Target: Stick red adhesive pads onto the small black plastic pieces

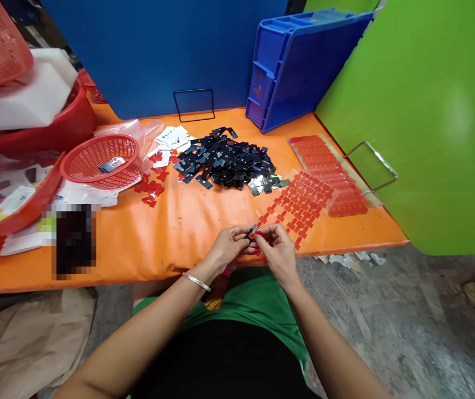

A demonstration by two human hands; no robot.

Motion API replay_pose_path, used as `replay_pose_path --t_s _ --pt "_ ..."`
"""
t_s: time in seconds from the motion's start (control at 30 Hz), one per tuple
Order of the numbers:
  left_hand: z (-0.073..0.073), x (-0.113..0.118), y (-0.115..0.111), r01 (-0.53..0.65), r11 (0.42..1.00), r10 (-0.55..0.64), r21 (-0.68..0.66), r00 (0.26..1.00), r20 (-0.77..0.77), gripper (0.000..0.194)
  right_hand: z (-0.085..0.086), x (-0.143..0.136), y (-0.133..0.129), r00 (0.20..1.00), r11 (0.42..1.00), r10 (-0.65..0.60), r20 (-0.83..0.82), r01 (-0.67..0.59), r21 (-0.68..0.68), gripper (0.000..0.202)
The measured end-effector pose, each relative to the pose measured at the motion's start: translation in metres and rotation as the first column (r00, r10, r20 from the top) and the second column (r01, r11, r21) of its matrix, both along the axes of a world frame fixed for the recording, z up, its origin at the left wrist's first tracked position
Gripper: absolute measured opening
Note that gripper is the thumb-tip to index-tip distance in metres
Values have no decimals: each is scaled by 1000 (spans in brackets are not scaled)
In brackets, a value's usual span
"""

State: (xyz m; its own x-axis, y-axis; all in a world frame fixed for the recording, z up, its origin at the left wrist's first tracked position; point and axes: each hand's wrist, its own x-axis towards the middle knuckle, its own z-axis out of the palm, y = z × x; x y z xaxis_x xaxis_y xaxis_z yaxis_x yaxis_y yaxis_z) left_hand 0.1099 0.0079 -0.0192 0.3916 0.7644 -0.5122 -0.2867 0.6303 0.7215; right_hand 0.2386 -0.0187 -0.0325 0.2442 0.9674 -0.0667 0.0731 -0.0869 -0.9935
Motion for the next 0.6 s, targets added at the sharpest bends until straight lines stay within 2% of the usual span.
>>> replay_pose_path --t_s 0.6 --pt "-3 -1 1 30 999 -30 22 1000 -3 21 -2 -3 1 1000 1000 -2 31 1 7 15"
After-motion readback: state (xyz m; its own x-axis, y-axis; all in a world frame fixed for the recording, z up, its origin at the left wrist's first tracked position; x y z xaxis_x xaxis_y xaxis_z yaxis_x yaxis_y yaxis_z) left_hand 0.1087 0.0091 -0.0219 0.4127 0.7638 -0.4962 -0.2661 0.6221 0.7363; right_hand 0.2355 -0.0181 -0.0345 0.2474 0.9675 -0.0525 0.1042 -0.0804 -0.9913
